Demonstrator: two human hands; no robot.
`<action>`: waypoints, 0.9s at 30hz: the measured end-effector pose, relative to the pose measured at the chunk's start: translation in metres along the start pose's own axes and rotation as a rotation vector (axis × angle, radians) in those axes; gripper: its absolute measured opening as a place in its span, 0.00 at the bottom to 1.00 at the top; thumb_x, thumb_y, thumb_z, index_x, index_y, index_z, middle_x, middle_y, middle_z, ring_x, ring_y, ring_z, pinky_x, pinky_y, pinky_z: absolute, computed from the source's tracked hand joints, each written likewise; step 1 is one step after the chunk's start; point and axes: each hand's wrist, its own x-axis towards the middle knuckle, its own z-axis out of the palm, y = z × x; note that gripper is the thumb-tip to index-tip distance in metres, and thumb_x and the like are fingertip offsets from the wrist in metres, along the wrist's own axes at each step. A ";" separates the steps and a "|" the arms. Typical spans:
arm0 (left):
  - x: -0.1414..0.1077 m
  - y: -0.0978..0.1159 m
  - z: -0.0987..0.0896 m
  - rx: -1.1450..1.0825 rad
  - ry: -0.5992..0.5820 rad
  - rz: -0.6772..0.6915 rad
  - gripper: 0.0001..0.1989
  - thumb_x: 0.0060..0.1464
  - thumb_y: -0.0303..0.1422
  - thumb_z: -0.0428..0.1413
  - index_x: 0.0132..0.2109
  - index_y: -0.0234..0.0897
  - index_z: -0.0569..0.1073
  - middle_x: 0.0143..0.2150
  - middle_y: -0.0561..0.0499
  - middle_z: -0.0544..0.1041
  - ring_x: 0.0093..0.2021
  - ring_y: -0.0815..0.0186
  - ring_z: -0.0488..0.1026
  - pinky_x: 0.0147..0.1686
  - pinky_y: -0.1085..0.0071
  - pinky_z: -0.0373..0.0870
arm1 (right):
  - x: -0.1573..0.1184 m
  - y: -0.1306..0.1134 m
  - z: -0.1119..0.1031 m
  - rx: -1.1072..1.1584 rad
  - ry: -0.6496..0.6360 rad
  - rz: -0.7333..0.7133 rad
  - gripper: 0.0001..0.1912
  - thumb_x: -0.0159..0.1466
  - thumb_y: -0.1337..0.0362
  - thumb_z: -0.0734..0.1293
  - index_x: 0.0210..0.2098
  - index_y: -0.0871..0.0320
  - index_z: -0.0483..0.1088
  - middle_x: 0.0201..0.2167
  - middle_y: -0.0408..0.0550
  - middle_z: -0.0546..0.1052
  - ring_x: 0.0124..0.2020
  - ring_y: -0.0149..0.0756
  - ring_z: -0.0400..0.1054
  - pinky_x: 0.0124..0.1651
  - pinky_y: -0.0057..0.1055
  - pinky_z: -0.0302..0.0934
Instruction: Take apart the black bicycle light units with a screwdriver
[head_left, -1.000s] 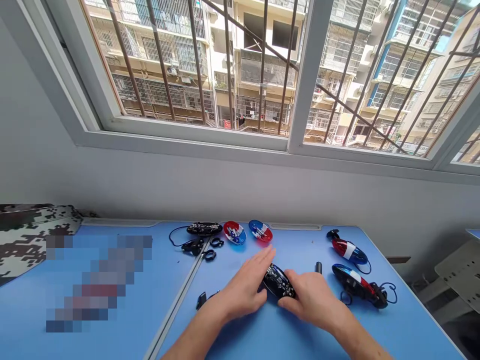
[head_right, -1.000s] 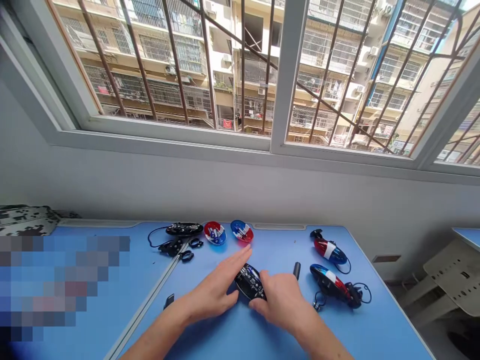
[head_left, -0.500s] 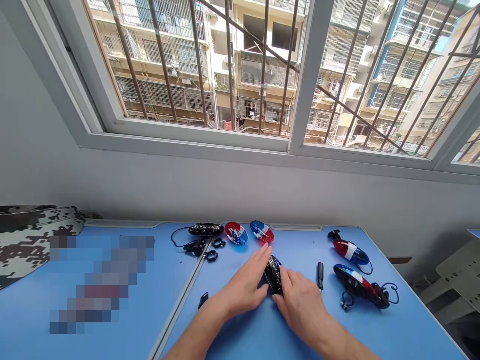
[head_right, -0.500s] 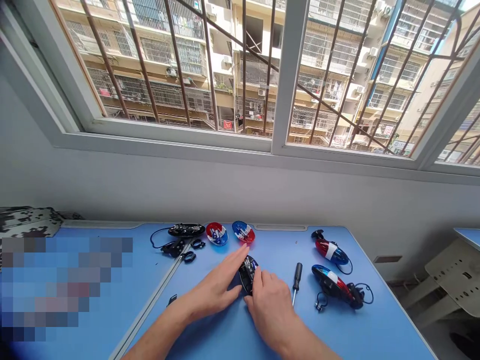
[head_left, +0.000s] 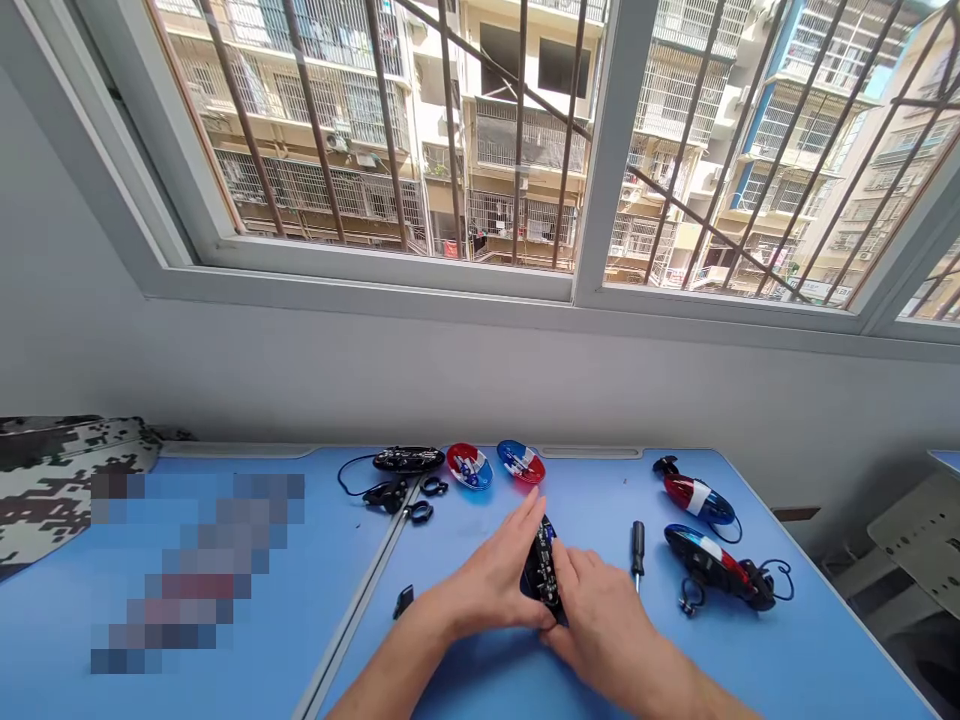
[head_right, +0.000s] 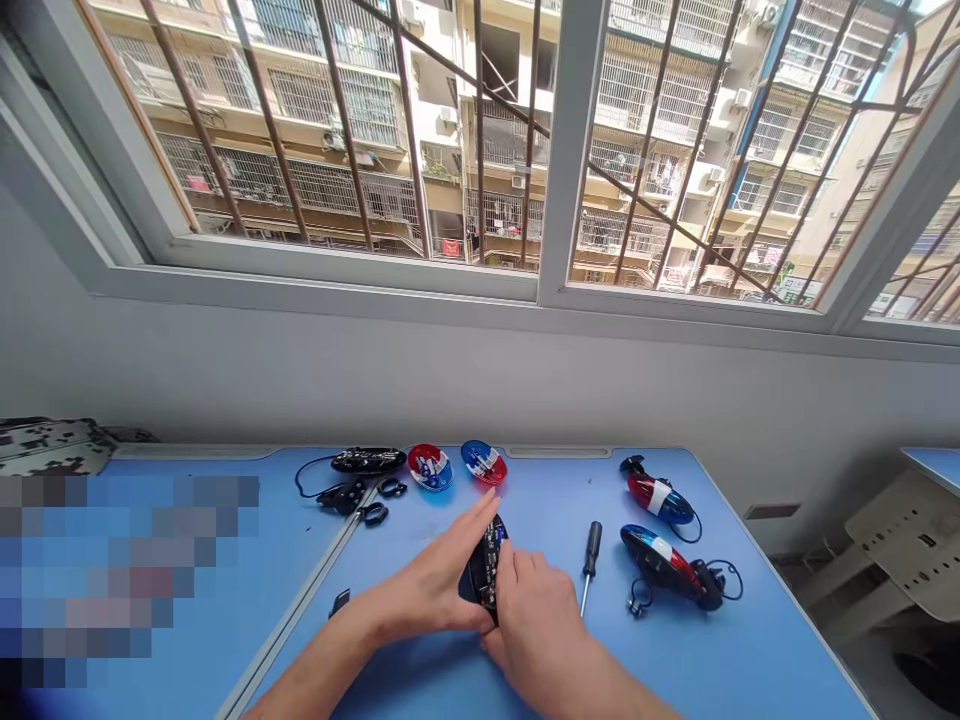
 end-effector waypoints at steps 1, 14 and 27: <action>0.000 -0.001 0.000 -0.004 -0.001 0.004 0.59 0.38 0.34 0.65 0.71 0.33 0.39 0.73 0.38 0.31 0.71 0.49 0.32 0.68 0.53 0.42 | -0.001 0.001 -0.005 0.031 -0.027 -0.010 0.37 0.56 0.64 0.71 0.62 0.66 0.58 0.49 0.63 0.74 0.46 0.56 0.70 0.43 0.46 0.67; 0.002 -0.002 0.007 0.031 -0.007 0.099 0.58 0.37 0.33 0.65 0.71 0.37 0.41 0.73 0.39 0.37 0.71 0.48 0.35 0.68 0.52 0.44 | 0.005 0.044 -0.025 0.371 0.095 -0.171 0.21 0.66 0.70 0.59 0.57 0.54 0.65 0.50 0.52 0.75 0.49 0.40 0.70 0.50 0.37 0.65; 0.004 -0.006 0.014 -0.026 0.000 0.096 0.60 0.36 0.38 0.67 0.71 0.36 0.42 0.73 0.39 0.33 0.71 0.47 0.33 0.67 0.50 0.44 | 0.008 0.044 -0.013 0.260 0.242 -0.242 0.19 0.66 0.71 0.57 0.53 0.58 0.69 0.46 0.56 0.77 0.44 0.40 0.73 0.45 0.36 0.69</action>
